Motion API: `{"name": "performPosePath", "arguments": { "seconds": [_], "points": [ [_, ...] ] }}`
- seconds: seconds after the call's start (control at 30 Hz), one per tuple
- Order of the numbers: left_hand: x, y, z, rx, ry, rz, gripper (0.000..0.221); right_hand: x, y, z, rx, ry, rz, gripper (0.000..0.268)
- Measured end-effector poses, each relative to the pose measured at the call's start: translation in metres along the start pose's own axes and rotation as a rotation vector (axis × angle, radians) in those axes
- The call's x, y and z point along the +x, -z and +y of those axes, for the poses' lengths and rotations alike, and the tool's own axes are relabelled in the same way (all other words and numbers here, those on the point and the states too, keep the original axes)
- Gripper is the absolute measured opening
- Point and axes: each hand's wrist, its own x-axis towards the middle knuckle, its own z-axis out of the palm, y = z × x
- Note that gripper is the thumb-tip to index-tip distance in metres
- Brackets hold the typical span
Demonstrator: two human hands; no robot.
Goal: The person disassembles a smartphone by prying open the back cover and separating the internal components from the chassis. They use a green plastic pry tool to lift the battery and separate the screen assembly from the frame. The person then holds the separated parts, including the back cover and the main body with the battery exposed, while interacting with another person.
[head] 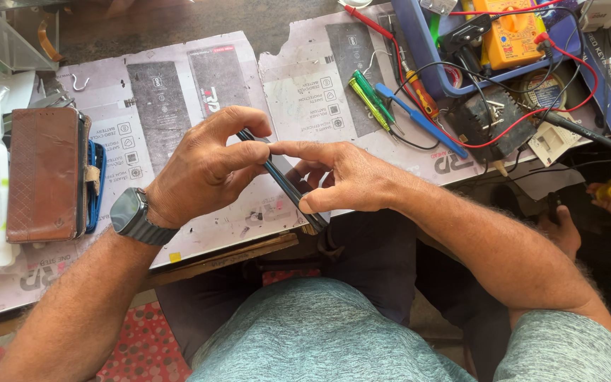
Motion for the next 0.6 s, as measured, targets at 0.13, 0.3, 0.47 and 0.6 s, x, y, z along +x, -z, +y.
{"name": "performPosePath", "arguments": {
  "seconds": [0.13, 0.3, 0.47, 0.6],
  "points": [
    [0.002, 0.0, -0.005, 0.054, -0.061, -0.001, 0.023, 0.001, 0.002, 0.003, 0.011, -0.016, -0.011, 0.086],
    [0.005, -0.001, -0.015, 0.058, -0.051, -0.032, 0.024, 0.008, 0.006, 0.012, 0.056, -0.014, -0.03, 0.083],
    [0.008, -0.003, -0.018, 0.092, -0.071, -0.02, 0.024, 0.009, 0.01, 0.013, 0.215, -0.043, -0.064, 0.084],
    [0.007, -0.005, -0.013, 0.032, -0.061, -0.017, 0.021, 0.011, 0.011, 0.013, 0.234, -0.041, -0.07, 0.086]
  ]
}}
